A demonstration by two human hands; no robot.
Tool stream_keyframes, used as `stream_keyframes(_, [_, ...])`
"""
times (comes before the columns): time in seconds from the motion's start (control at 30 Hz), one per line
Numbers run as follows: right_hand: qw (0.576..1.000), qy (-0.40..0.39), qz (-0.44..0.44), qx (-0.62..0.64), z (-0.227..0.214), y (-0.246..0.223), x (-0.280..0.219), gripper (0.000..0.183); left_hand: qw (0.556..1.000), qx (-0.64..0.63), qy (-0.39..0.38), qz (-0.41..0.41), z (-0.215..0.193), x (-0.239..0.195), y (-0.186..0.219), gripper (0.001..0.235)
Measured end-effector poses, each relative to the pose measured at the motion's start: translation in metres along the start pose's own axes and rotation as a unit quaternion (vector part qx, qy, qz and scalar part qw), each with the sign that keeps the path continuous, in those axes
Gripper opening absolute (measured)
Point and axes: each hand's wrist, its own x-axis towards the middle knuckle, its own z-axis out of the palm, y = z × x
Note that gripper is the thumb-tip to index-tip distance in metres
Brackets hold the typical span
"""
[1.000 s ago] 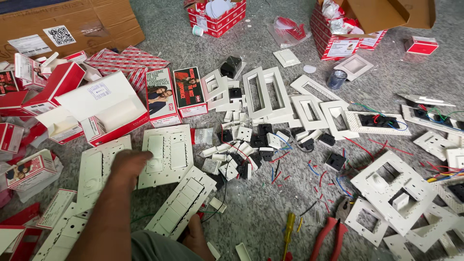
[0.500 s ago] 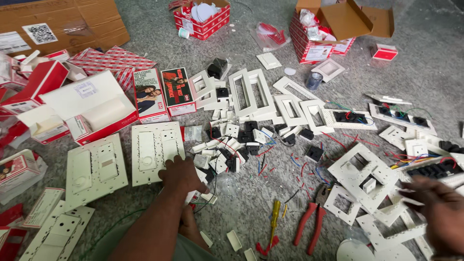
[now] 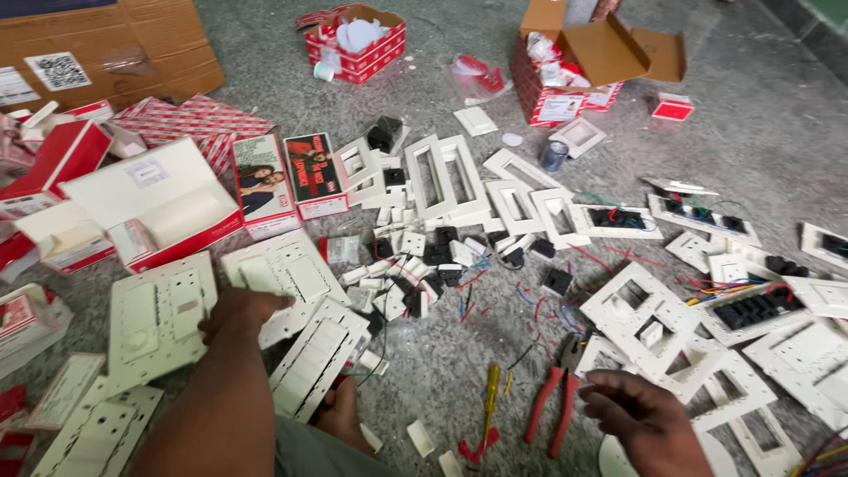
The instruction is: The person prepares electrical switch plate assemblies by cutting wires with pliers and connecting them to the back of switch modules using a screwdriver.
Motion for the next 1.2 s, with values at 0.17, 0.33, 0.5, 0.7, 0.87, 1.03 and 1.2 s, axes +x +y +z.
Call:
stream_keyframes(0.17, [0.998, 0.016, -0.003, 0.056, 0.024, -0.009, 0.004, 0.031, 0.985, -0.159, -0.042, 0.056, 0.004, 0.012, 0.003, 0.071])
stream_keyframes(0.33, [0.996, -0.017, 0.021, 0.086, 0.063, 0.002, 0.007, 0.030, 0.970, -0.120, 0.141, 0.156, -0.031, -0.050, 0.022, 0.085])
stream_keyframes(0.5, [0.995, -0.069, 0.016, 0.065, 0.089, -0.026, 0.005, 0.034, 0.915, -0.175, 0.208, 0.297, -0.047, -0.103, 0.046, 0.075])
stream_keyframes(0.7, [0.897, -0.232, 0.099, 0.363, 0.098, -0.075, -0.018, 0.077, 0.599, -0.604, -0.331, 0.409, 0.031, -0.202, 0.069, 0.069])
stream_keyframes(0.87, [0.874, -0.223, 0.007, 0.432, 0.081, -0.048, -0.015, 0.078, 0.521, -0.524, -0.630, 0.241, 0.006, -0.270, 0.072, 0.100])
stream_keyframes(1.03, [0.945, -0.012, -0.076, 0.317, 0.072, -0.029, 0.016, 0.061, 0.547, -0.396, -0.686, 0.271, -0.004, -0.278, 0.059, 0.101])
stream_keyframes(1.2, [0.989, 0.130, -0.036, 0.061, 0.078, -0.034, 0.023, 0.064, 0.787, -0.266, -0.515, 0.212, 0.051, -0.232, 0.048, 0.072])
